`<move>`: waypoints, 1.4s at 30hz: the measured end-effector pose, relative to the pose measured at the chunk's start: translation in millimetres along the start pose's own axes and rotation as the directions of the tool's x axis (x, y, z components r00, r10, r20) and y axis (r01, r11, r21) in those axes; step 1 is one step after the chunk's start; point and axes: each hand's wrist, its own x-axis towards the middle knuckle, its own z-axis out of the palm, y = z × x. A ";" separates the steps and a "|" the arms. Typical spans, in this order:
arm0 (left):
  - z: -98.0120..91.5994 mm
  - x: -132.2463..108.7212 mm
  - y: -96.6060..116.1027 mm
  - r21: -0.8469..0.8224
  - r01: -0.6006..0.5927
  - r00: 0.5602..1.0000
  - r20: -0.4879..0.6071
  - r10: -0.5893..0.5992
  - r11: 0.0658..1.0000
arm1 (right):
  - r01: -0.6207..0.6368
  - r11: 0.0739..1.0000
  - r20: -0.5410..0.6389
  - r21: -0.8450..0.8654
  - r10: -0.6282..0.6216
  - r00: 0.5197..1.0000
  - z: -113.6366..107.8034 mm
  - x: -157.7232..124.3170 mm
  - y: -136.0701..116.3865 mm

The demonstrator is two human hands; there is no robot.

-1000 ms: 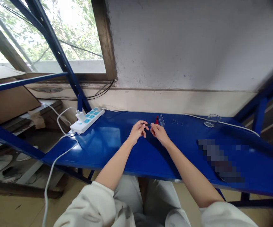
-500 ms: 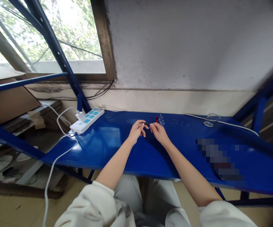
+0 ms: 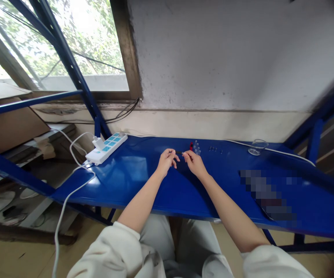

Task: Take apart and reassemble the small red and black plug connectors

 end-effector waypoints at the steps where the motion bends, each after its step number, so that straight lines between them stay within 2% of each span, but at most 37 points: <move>1: -0.2 0.0 -0.3 0.014 -0.006 1.000 -0.004 0.006 1.000 | 0.003 1.000 0.000 0.001 -0.003 1.000 -0.1 0.0 -0.7; 9: -3.3 0.9 -4.9 0.033 -0.007 1.000 -0.016 0.007 0.999 | 0.011 1.000 0.013 0.021 -0.011 1.000 0.7 -0.8 -2.4; 14: -3.8 -0.5 -4.7 0.071 -0.049 0.995 -0.081 0.055 0.996 | 0.013 0.999 0.017 0.046 -0.014 1.000 2.0 -1.2 -2.6; 19: -3.2 -2.3 0.1 0.078 -0.040 0.987 -0.155 0.052 0.996 | -0.013 0.992 0.007 0.124 0.012 1.000 4.5 -0.3 2.6; 23: -3.5 -1.5 1.0 0.094 -0.030 0.986 -0.163 0.045 0.995 | -0.050 0.984 0.046 0.173 0.043 0.998 6.8 0.4 4.2; 27: -4.4 -0.9 1.0 0.089 -0.034 0.989 -0.139 0.046 0.995 | -0.035 0.994 0.046 0.103 0.031 0.998 7.4 1.7 3.5; 31: -6.1 -0.6 1.1 0.049 -0.030 0.999 -0.034 0.032 0.998 | 0.053 0.999 0.008 -0.009 -0.053 0.999 3.4 3.5 7.3; 34: -9.1 0.6 1.2 0.010 -0.021 0.998 -0.060 0.022 1.000 | 0.081 0.994 0.051 -0.067 -0.078 0.996 -6.1 2.1 13.8; 38: -11.9 1.7 0.3 -0.033 -0.029 0.986 -0.165 0.023 0.999 | -0.042 0.987 0.102 -0.157 0.059 0.993 -23.6 -4.6 26.5; 40: -9.0 1.6 -2.6 0.022 -0.028 0.986 -0.163 0.031 0.999 | -0.133 0.975 0.059 -0.177 0.145 0.988 -30.5 -8.3 33.0; 42: -1.9 1.7 -7.1 0.143 -0.044 0.990 -0.129 0.063 0.989 | -0.224 0.960 -0.005 -0.169 0.226 0.974 -34.9 -11.2 38.5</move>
